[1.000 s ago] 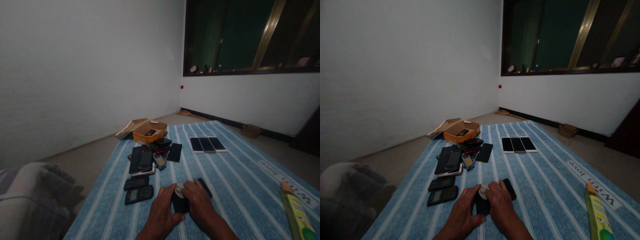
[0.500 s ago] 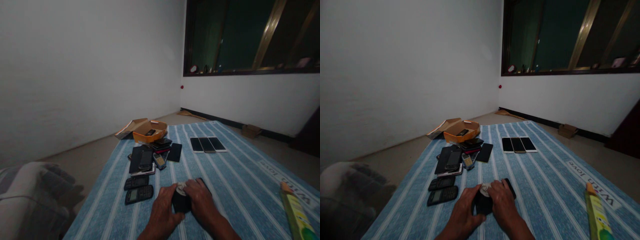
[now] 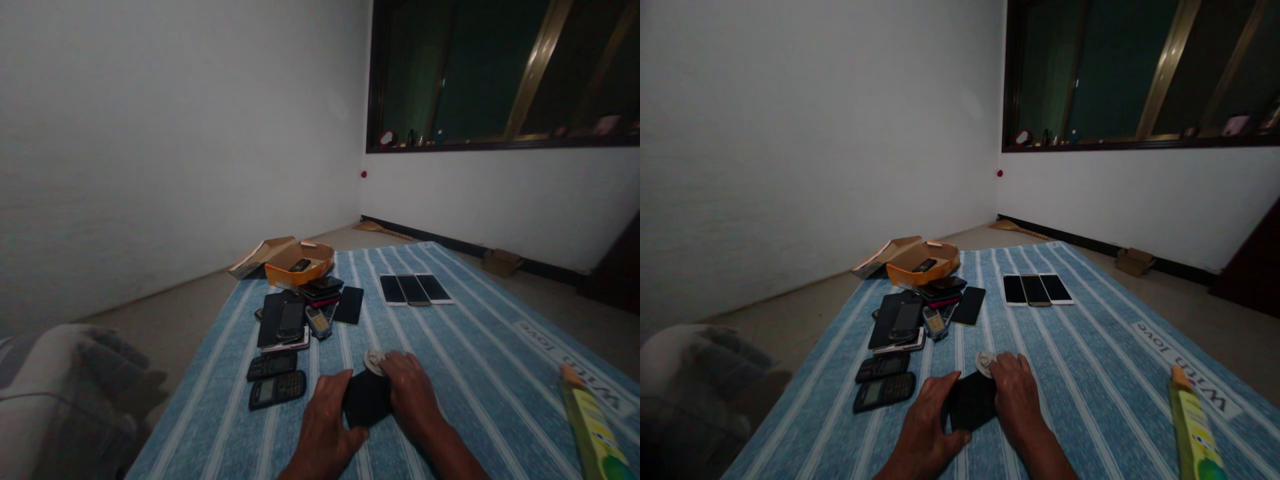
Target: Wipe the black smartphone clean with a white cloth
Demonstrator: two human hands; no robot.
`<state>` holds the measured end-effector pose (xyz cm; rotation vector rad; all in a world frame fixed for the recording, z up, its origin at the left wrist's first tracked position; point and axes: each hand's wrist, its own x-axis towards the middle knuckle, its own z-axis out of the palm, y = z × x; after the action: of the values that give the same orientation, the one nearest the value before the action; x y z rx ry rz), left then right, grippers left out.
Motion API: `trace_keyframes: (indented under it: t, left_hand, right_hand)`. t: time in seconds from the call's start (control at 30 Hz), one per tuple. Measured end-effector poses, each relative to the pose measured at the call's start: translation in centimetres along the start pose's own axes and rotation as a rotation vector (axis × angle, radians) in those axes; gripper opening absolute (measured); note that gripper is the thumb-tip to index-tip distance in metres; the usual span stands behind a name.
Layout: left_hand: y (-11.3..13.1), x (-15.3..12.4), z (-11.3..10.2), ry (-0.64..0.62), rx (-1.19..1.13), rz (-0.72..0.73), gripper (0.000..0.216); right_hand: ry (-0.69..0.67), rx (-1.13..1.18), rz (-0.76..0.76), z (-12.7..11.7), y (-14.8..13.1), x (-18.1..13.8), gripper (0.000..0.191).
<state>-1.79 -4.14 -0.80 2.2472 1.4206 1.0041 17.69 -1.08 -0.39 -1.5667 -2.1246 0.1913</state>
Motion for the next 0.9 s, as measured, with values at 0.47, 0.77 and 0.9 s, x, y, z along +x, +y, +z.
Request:
trace_keyframes:
  t: [0.47,0.77,0.9]
  left_hand:
    - [0.3,0.2,0.0,0.014,0.015,-0.023,0.07]
    - [0.3,0.2,-0.1,-0.02,0.013,-0.083,0.069]
    - [0.5,0.3,-0.1,-0.02,0.01,-0.081,0.068]
  right_hand:
    - [-0.091,0.035,-0.048,0.3,-1.3,0.5,0.042]
    - [-0.056,-0.081,0.106,0.4,1.6,0.8,0.059]
    - [-0.03,-0.082,0.059,0.6,1.0,0.7,0.056]
